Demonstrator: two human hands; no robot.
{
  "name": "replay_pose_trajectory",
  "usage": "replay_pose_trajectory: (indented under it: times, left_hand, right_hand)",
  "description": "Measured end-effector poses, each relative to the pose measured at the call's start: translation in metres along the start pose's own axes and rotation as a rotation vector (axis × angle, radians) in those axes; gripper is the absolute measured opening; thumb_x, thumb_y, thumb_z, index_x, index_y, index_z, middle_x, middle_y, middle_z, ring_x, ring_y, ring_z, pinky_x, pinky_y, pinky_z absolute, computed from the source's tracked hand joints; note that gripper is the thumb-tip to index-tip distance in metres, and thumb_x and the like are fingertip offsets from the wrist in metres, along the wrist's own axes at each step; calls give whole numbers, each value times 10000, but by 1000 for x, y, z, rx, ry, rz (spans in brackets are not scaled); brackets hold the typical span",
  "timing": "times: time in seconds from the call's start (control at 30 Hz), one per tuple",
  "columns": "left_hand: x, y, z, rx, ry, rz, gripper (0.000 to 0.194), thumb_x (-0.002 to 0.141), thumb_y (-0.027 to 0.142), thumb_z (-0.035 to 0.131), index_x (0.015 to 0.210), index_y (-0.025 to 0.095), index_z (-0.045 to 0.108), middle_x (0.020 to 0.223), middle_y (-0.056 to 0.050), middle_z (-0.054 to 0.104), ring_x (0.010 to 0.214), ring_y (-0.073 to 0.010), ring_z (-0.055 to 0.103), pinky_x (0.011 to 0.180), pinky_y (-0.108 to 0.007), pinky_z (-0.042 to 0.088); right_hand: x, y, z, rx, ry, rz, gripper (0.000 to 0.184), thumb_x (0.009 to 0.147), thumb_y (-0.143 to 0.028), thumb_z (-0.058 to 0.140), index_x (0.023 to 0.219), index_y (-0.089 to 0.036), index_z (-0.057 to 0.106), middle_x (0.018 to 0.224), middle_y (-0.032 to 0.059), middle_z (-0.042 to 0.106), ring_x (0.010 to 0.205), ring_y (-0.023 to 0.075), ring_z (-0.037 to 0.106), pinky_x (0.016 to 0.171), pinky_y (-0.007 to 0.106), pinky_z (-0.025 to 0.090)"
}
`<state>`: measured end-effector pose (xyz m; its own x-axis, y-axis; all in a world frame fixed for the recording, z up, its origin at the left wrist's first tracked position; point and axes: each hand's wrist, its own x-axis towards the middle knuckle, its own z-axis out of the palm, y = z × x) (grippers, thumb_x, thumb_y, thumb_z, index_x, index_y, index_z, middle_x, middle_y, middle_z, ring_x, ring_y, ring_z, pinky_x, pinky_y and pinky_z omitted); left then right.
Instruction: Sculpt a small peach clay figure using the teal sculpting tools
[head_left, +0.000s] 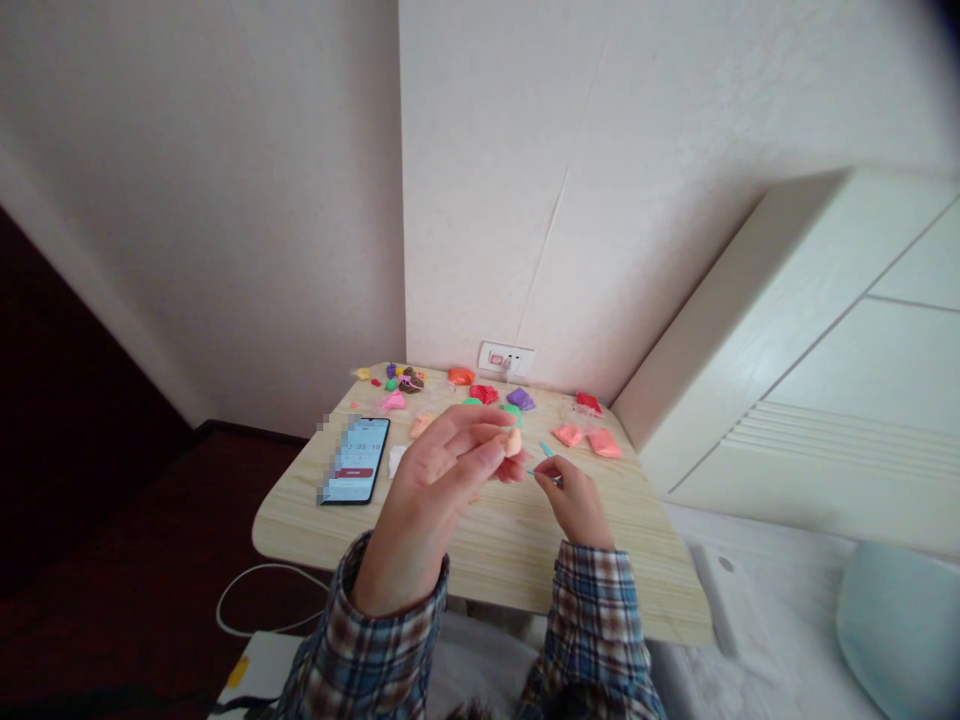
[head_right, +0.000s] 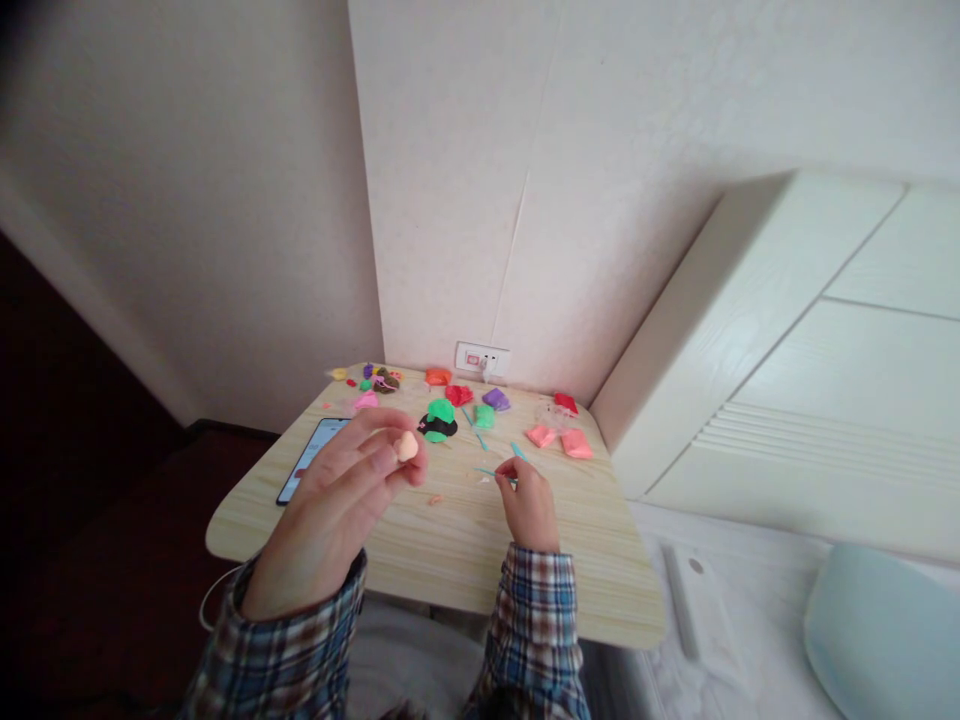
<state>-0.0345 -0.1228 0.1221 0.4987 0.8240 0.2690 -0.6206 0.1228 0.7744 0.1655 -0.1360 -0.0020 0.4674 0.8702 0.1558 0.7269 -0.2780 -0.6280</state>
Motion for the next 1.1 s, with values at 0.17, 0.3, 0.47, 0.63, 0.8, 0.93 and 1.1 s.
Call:
replay_pose_trajectory:
  times: [0.17, 0.3, 0.47, 0.63, 0.8, 0.93, 1.1]
  left_hand:
    - [4, -3, -7, 20, 16, 7, 92, 785, 234, 682, 861, 191, 708, 772, 1, 631, 734, -83, 586, 707, -178, 485]
    - [6, -3, -13, -6, 36, 16, 153, 731, 223, 730, 875, 181, 704, 756, -2, 625, 718, -95, 583, 698, -201, 489]
    - [8, -3, -17, -12, 19, -44, 148, 783, 279, 695, 876, 166, 712, 743, -18, 650, 705, -97, 601, 678, -201, 493]
    - [8, -6, -16, -1, 35, -66, 194, 780, 322, 692, 886, 164, 727, 823, -52, 687, 720, -117, 622, 691, -230, 499]
    - [9, -8, -15, -25, 40, -70, 148, 770, 304, 704, 803, 161, 722, 822, -37, 681, 726, -103, 611, 694, -213, 491]
    - [9, -10, -16, -77, 25, -79, 155, 777, 273, 702, 899, 180, 715, 776, -15, 659, 740, -102, 616, 699, -202, 495]
    - [11, -12, -19, -82, 58, -91, 146, 770, 247, 702, 888, 161, 701, 772, -20, 662, 743, -113, 631, 714, -218, 505]
  right_hand:
    - [4, 18, 28, -114, -61, 11, 94, 851, -220, 572, 825, -148, 628, 905, 49, 655, 879, 170, 610, 809, 341, 483]
    - [2, 27, 37, -185, -95, 35, 237, 888, -352, 557, 999, -149, 605, 1035, 48, 625, 927, 173, 604, 827, 391, 498]
    - [2, 30, 36, -205, -103, 52, 138, 850, -291, 578, 877, -164, 627, 926, 27, 611, 888, 171, 571, 805, 358, 441]
    - [3, 29, 35, -189, -79, 65, 107, 762, -219, 590, 856, -207, 641, 884, 22, 602, 862, 172, 555, 742, 295, 363]
    - [1, 28, 34, -174, -71, 76, 73, 750, -226, 587, 786, -207, 648, 874, 24, 605, 857, 180, 553, 716, 293, 331]
    - [0, 28, 33, -154, -63, 76, 84, 760, -226, 572, 786, -205, 649, 866, 21, 606, 853, 178, 559, 722, 297, 334]
    - [2, 29, 35, -111, -28, 77, 123, 776, -260, 540, 798, -205, 649, 853, 29, 610, 807, 173, 567, 711, 293, 363]
